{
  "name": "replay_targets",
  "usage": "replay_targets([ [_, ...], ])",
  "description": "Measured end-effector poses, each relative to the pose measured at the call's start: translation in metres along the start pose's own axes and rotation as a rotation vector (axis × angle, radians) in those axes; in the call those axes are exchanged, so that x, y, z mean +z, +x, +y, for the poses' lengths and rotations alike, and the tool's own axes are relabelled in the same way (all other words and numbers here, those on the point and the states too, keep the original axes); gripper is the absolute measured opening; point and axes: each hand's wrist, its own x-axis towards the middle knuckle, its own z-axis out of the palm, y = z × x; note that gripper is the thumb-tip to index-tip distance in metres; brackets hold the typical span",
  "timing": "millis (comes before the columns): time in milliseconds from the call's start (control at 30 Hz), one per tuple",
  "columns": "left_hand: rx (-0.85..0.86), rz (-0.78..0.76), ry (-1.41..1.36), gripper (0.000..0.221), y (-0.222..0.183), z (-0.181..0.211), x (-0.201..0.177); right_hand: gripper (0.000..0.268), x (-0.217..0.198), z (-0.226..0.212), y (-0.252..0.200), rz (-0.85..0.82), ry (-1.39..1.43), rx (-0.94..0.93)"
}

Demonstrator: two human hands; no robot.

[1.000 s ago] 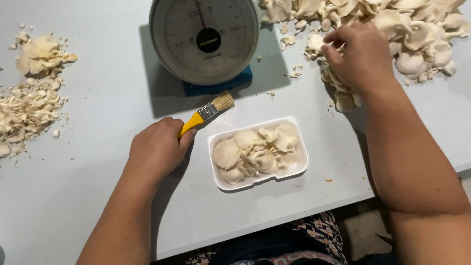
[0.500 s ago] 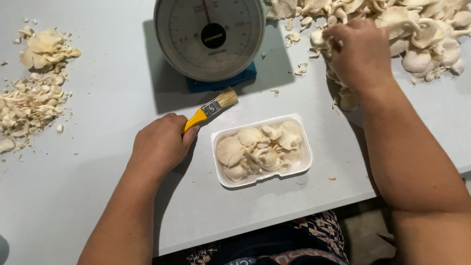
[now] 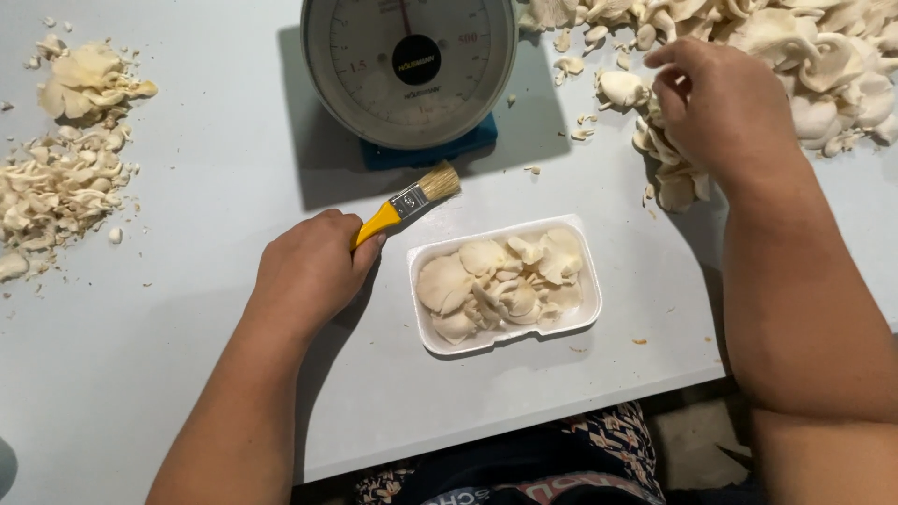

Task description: The person cleans mushrooms by brushing them with a small yellow-handled brush and placing them into a white foam tray.

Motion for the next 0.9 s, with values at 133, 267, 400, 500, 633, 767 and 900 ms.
replay_targets([
  [133,0.004,-0.006,0.011,0.04,0.001,-0.001,0.0,0.021,0.006,0.007,0.0,-0.104,-0.096,0.067],
  [267,0.006,-0.011,0.025,0.041,0.002,-0.002,0.002,0.029,0.006,-0.013,0.002,-0.162,-0.088,0.143],
  [400,0.024,-0.001,0.04,0.042,0.003,-0.003,0.003,0.039,0.036,0.001,0.006,-0.032,-0.26,0.031],
  [500,0.037,0.019,0.046,0.042,0.004,-0.005,0.008,0.031,0.045,0.008,0.007,0.055,-0.318,-0.035],
  [633,0.046,0.037,0.05,0.04,0.005,-0.008,0.011,0.028,0.034,0.004,0.006,0.096,-0.198,0.021],
  [767,0.062,0.054,0.036,0.04,0.004,-0.008,0.01,0.017,0.02,-0.001,-0.004,0.326,0.036,-0.168],
  [900,0.067,0.047,0.047,0.04,0.004,-0.009,0.01,0.012,0.018,-0.023,-0.009,0.271,0.536,-0.211],
])
